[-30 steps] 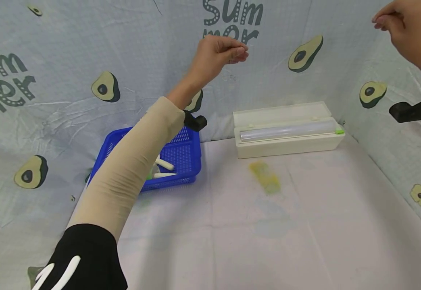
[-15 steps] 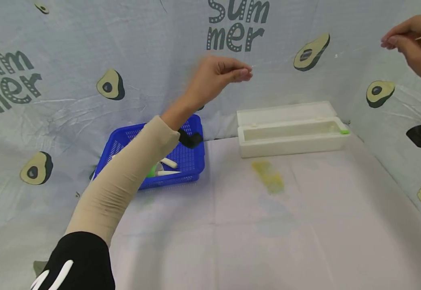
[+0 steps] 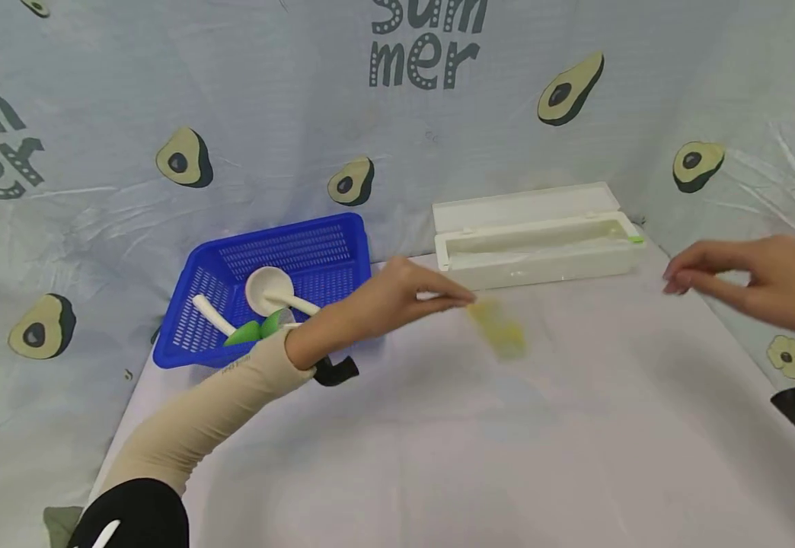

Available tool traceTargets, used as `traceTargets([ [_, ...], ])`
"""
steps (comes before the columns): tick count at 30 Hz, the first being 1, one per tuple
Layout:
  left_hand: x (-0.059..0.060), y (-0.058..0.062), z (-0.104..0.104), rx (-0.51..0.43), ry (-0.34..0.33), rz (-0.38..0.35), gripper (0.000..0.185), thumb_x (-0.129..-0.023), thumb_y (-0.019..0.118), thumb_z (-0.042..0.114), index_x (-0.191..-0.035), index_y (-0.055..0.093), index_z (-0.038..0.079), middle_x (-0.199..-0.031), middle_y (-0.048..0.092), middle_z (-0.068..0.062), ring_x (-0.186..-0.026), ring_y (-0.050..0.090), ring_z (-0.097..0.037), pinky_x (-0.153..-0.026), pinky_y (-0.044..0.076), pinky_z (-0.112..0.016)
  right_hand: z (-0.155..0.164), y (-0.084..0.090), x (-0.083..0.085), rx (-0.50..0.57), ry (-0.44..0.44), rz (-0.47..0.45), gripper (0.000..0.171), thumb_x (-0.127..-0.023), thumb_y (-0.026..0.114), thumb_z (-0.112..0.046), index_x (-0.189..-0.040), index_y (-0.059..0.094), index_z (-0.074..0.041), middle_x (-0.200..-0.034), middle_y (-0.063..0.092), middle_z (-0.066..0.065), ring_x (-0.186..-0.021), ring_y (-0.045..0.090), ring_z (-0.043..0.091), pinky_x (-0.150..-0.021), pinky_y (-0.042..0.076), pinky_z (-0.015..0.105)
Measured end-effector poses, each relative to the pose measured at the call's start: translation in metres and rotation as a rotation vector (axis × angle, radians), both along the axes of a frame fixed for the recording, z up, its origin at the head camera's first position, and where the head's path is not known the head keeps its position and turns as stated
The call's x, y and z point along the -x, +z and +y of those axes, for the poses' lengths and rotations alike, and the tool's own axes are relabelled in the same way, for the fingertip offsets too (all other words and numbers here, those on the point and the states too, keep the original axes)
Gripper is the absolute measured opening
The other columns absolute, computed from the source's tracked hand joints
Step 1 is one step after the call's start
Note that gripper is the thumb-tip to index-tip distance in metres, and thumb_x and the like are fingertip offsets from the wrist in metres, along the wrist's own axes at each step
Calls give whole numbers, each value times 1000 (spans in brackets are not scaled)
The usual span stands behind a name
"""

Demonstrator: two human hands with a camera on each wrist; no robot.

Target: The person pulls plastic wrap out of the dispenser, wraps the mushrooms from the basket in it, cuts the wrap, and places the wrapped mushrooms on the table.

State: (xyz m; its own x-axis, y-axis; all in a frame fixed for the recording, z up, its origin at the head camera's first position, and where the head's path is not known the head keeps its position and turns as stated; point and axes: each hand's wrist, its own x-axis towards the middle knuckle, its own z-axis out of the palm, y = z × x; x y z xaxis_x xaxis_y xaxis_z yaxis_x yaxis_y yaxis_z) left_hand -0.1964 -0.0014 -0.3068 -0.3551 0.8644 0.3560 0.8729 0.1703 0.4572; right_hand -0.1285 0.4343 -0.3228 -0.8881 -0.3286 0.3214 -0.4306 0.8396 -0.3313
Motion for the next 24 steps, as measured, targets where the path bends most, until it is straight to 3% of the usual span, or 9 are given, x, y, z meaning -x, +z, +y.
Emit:
traceTargets([
  [2, -11, -22, 0, 109, -32, 9, 21, -99, 68, 13, -118, 77, 8, -113, 76, -1, -101, 71, -5, -85, 49, -9, -10, -23, -9, -188, 54, -79, 21, -86, 76, 4, -94, 71, -15, -80, 63, -28, -72, 57, -12, -62, 47, 11],
  [4, -20, -44, 0, 195, -58, 2, 21, -100, 67, 15, -118, 77, 10, -112, 76, 1, -101, 71, -5, -86, 48, -8, -14, -50, -15, -310, 135, -117, 24, -80, 82, -2, -92, 71, -19, -79, 63, -28, -70, 56, -12, -57, 49, 17],
  [6, -28, -67, 1, 251, -74, -35, 21, -100, 67, 16, -117, 78, 11, -112, 76, 2, -101, 71, -4, -86, 47, -8, -16, -79, -21, -343, 212, -103, 26, -76, 85, -2, -89, 70, -20, -80, 65, -25, -69, 56, -11, -56, 50, 19],
  [8, -35, -89, 1, 291, -71, -66, 21, -100, 66, 17, -117, 78, 12, -111, 76, 4, -101, 70, -1, -87, 46, -6, -17, -102, -28, -379, 239, -102, 28, -74, 85, -3, -87, 70, -22, -80, 65, -23, -70, 55, -10, -56, 50, 21],
  [11, -45, -114, 1, 323, -53, -103, 20, -100, 67, 18, -116, 78, 12, -111, 76, 5, -103, 68, 3, -89, 43, -4, -14, -128, -38, -368, 259, -29, 34, -68, 89, -5, -85, 69, -27, -83, 64, -23, -72, 57, -7, -59, 50, 21],
  [16, -54, -136, 2, 369, -28, -77, 22, -101, 65, 17, -120, 77, 14, -120, 73, 6, -116, 64, 1, -97, 40, -6, -3, -145, -47, -367, 267, 60, 42, -60, 93, -10, -81, 67, -35, -88, 61, -20, -77, 58, -2, -61, 52, 22],
  [21, -59, -143, 2, 434, -26, -28, 26, -103, 62, 20, -125, 74, 13, -127, 70, 4, -128, 58, -6, -106, 37, -12, 3, -144, -50, -335, 310, 37, 37, -61, 96, -25, -81, 68, -39, -95, 61, -17, -85, 58, 1, -69, 45, 8],
  [24, -60, -144, 0, 461, -31, -34, 27, -104, 60, 20, -127, 73, 13, -131, 68, 4, -132, 55, -5, -108, 35, -12, 2, -137, -46, -311, 308, 43, 26, -64, 94, -28, -79, 73, -34, -93, 62, -18, -85, 58, 2, -74, 38, 2],
])
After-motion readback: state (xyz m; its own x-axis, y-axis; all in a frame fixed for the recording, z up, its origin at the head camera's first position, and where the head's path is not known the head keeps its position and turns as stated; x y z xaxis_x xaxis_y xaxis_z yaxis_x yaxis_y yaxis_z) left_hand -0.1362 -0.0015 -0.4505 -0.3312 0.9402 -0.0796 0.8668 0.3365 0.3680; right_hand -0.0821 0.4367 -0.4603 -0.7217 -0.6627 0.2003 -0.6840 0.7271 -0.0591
